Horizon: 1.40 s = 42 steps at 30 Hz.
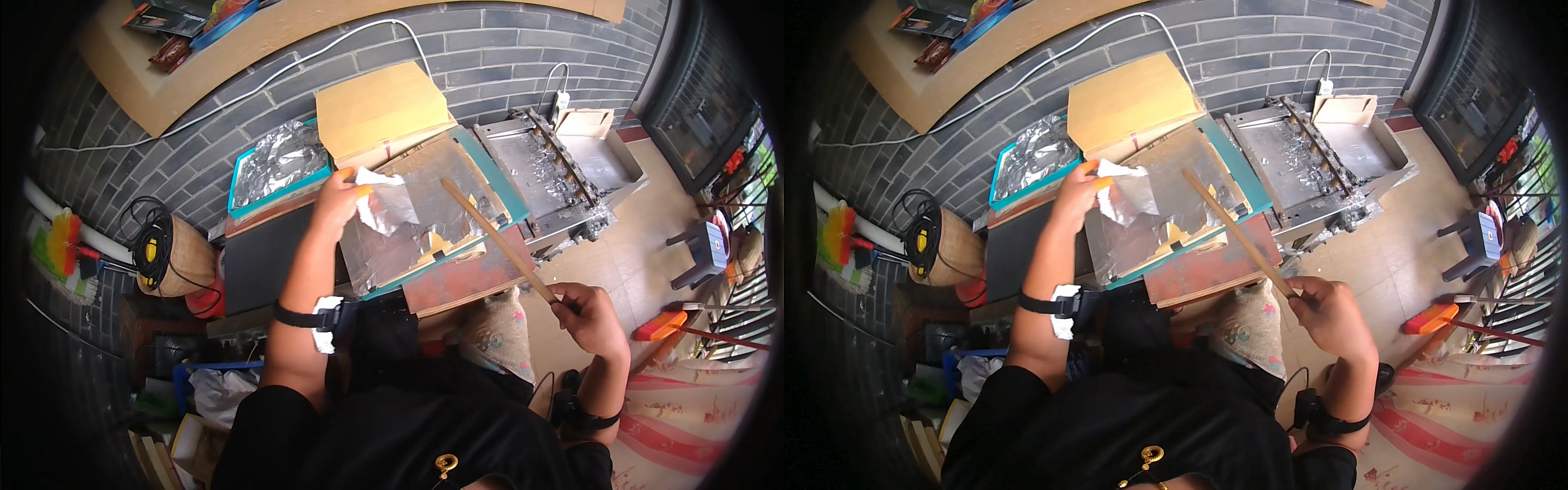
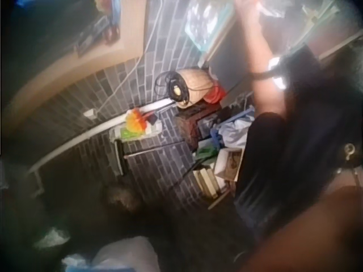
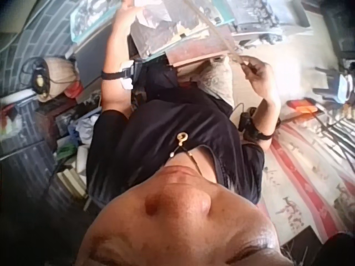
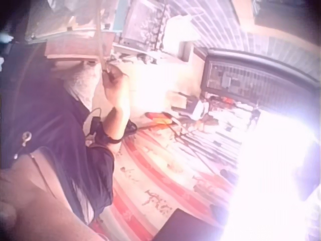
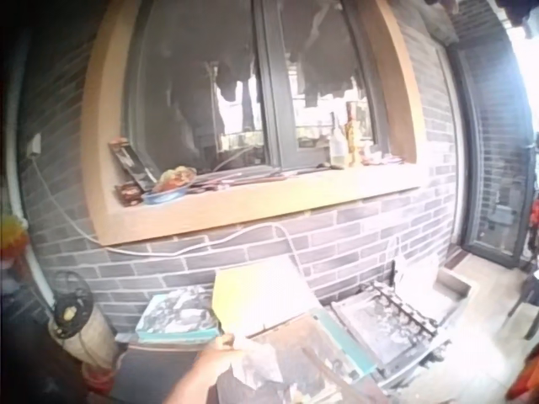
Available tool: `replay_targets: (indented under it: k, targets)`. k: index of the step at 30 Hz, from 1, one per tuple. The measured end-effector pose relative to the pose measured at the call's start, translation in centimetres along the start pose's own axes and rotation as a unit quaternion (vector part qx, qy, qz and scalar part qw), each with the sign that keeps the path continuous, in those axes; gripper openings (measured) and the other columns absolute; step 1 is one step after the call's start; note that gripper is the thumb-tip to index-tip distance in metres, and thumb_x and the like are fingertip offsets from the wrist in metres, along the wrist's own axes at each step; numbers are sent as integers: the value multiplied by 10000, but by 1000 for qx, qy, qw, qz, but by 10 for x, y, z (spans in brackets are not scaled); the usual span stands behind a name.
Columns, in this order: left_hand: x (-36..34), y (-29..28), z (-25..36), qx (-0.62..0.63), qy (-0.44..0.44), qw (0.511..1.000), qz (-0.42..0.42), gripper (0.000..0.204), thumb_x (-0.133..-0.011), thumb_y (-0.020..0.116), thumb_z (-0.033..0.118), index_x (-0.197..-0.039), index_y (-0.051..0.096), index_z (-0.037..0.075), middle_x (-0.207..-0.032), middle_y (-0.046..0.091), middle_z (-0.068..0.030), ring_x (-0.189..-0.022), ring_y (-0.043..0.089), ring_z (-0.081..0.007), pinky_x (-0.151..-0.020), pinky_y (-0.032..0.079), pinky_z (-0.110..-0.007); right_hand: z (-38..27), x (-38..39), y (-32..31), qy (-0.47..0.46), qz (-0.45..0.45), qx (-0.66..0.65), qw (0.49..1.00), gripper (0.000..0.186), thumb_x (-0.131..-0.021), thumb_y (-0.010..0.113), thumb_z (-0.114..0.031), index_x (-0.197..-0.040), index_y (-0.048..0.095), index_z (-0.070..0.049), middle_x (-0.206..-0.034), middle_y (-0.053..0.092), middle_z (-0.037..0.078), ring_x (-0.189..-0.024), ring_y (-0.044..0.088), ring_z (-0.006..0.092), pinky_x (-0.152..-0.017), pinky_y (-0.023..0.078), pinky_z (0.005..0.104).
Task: The person peels a sheet of aluminum foil from a flat board using a thin wooden stick and their fingers. They repeatedly lift and remove sections of the foil, placing the removed pieces into a nearby blue tray. The person works methodically across the board's surface, clearing the foil layer.
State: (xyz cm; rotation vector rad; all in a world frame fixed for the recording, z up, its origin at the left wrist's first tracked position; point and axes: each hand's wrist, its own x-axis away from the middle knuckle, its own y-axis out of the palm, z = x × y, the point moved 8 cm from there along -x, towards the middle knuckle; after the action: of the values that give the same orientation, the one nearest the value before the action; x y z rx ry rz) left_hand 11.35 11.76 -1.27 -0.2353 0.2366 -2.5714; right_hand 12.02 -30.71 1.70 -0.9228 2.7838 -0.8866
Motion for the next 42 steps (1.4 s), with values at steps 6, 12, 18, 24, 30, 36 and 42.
replay_targets:
  k: [6,12,18,24,30,36,42]
  targets:
    - [31,-84,-9,38,3,999,26,373,-852,624,71,-1217,559,31,-927,666,-61,-770,659,-137,-657,547,-271,-2,-1,1,14,-3,3,1000,229,-843,621,10,-1070,653,24,-599,568,41,-518,495,83,-495,405,265]
    - [58,-171,-36,53,-23,998,37,374,-862,577,37,-1236,572,61,-869,658,-24,-740,640,-102,-646,533,-240,7,0,5,23,7,-30,999,224,-850,595,54,-1068,644,42,-625,564,-6,-523,482,52,-476,385,227]
    - [89,-236,-54,88,-41,987,130,412,-860,605,65,-1266,540,41,-862,658,-26,-734,642,-109,-657,527,-242,6,1,4,59,8,-20,998,221,-857,589,50,-1071,644,38,-616,546,-13,-514,465,38,-458,362,214]
    - [97,-285,-52,98,-24,977,187,514,-861,630,62,-1342,454,21,-1002,638,-61,-840,640,-135,-740,534,-267,-1,0,4,91,-3,-3,996,256,-843,595,-28,-1082,640,53,-621,577,40,-555,524,83,-535,445,260]
    - [76,-300,-2,58,10,974,219,553,-892,597,79,-1404,397,10,-1101,623,-85,-927,635,-165,-802,535,-304,-17,-3,9,73,-17,-1,997,257,-835,588,-7,-1078,637,61,-619,577,37,-555,523,83,-537,446,255]
    - [7,-306,42,34,58,970,234,592,-855,666,109,-1377,412,-5,-1120,623,-122,-989,624,-191,-851,506,-331,-23,-9,17,-3,-14,-6,1000,239,-854,568,55,-1081,640,34,-559,523,-10,-445,420,32,-417,326,213]
    - [-48,-308,78,33,102,944,313,600,-814,693,103,-1333,436,-55,-1122,625,-156,-994,627,-217,-847,499,-350,-35,-15,25,-14,-33,-17,999,254,-854,563,68,-1094,637,31,-562,526,-8,-436,429,36,-414,336,207]
